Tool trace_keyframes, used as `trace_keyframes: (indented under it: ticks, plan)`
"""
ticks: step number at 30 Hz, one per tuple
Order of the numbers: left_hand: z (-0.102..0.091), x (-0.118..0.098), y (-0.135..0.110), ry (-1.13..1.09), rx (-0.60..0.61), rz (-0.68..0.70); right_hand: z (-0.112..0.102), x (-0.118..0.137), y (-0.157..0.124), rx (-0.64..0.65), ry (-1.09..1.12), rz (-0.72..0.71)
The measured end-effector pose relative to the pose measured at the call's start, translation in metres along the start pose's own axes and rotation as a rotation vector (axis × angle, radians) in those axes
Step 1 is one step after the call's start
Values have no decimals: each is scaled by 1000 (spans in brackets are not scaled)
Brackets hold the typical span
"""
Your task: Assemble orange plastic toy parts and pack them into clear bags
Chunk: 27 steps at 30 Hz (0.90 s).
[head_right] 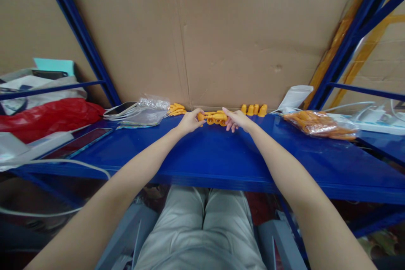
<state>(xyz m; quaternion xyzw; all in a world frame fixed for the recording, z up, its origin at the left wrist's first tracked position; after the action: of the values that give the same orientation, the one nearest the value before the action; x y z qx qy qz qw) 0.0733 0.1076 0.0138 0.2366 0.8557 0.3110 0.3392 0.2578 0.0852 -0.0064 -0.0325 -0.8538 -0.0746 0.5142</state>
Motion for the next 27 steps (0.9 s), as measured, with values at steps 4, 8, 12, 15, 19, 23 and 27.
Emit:
trace_keyframes:
  ticks: [4,8,12,15,19,23,27]
  plan:
    - [0,2,0,-6,-8,-20,2,-1,-2,63,14,-22]
    - [-3,3,-1,6,-10,-41,1,4,0,90,42,-133]
    - [-3,2,-1,25,-6,-31,0,4,3,81,22,-186]
    - [-3,1,0,35,-14,-2,-1,0,7,71,-2,-170]
    - [-2,0,0,51,-10,4,-2,-4,9,77,-14,-155]
    - [-1,2,0,55,10,-18,-9,-5,9,68,16,-135]
    - [-3,4,-1,59,18,-29,-17,-4,9,45,57,-126]
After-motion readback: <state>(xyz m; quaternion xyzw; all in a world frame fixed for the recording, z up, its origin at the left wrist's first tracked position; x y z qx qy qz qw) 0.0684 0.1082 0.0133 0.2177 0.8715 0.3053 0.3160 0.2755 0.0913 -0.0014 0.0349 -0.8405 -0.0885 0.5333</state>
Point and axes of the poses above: each hand's wrist, its own y-axis towards the middle knuckle, its own z-axis out of the palm, x = y × z, the point moved 9 cm from there along y, towards the middle knuckle, and after that the axes turned 13 degrees about -x, right-handed, at the moved point
